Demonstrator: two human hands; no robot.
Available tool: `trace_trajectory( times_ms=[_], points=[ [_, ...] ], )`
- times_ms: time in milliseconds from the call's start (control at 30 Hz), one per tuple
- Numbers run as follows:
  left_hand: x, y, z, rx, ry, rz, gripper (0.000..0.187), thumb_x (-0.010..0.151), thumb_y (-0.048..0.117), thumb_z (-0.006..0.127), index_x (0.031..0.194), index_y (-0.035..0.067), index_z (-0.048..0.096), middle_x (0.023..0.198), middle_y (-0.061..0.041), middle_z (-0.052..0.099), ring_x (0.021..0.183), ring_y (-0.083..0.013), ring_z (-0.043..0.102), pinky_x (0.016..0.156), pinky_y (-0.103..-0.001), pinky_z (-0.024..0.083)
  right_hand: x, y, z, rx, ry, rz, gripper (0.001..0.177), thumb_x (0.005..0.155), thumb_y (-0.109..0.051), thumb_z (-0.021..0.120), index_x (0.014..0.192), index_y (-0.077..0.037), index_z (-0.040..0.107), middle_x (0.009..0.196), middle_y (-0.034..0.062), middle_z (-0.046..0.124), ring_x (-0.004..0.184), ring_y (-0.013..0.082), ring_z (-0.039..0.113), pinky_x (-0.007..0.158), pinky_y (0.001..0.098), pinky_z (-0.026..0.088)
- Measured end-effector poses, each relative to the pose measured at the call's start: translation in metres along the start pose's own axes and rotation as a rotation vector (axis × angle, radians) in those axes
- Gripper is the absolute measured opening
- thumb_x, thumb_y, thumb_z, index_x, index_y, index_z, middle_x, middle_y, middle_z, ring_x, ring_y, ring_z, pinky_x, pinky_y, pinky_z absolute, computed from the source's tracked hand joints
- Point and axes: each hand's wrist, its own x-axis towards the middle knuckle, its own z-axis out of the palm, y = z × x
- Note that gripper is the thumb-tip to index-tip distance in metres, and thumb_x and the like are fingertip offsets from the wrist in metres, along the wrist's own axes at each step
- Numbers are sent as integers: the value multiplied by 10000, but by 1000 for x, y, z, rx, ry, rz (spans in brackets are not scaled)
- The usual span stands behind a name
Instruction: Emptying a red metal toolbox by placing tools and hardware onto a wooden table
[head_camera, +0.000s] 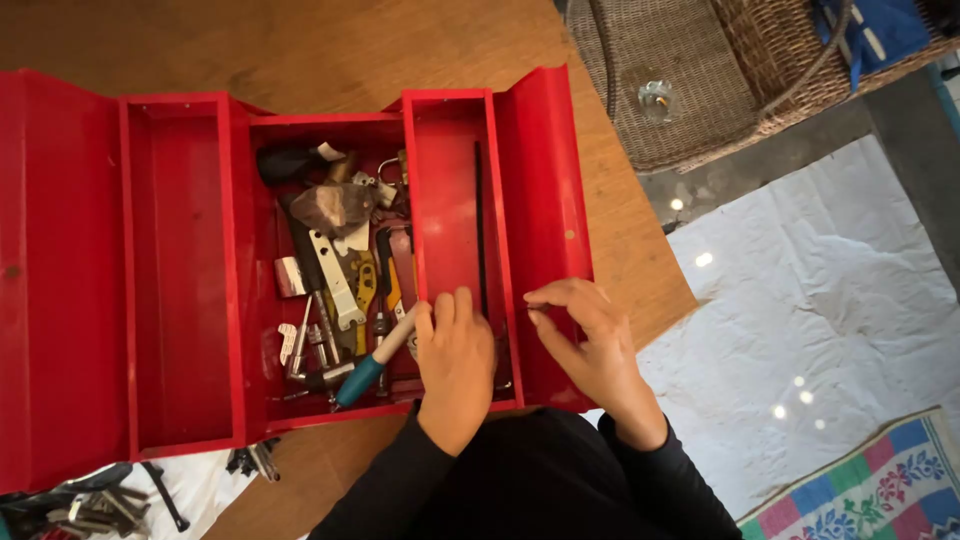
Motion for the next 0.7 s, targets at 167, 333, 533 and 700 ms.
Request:
trace_trajectory(
  times_ms=[167, 333, 533, 700],
  points=[
    [8, -3, -17, -66, -122, -44, 176, 727, 64, 770, 613, 93, 640, 843, -58, 564, 845, -244, 485, 910, -436, 327, -1, 3, 0, 2, 11, -23, 192, 856, 14, 749, 1023, -78, 765, 923, 66, 762, 901, 303, 735, 858, 404, 562],
    [11, -22, -31, -230, -314, -68, 214, 761, 268, 767, 676, 90, 686, 926, -27, 566, 924, -223, 477, 928, -452, 301, 1, 0, -2, 4, 5, -38, 198, 866, 16, 738, 1039, -78, 759, 929, 69, 759, 911, 306, 734, 857, 414, 559],
    [4, -45, -51, -529, -408, -180, 272, 949, 341, 637, 789, 128, 695, 1081, 6, 568, 1035, -245, 529, 916, -445, 361, 2, -7, -6, 34, -40, -24, 187, 872, 4, 740, 1043, -64, 766, 919, 84, 757, 898, 304, 734, 865, 406, 561],
    [-2, -55, -86, -782, -375, -296, 272, 985, 376, 583, 966, 137, 713, 1094, 26, 615, 1030, -192, 602, 972, -419, 401, -6, -23, -9, 220, -131, 63, 90, 969, -24, 638, 1009, -68, 706, 991, 78, 686, 957, 194, 670, 915, 293, 509]
  ],
)
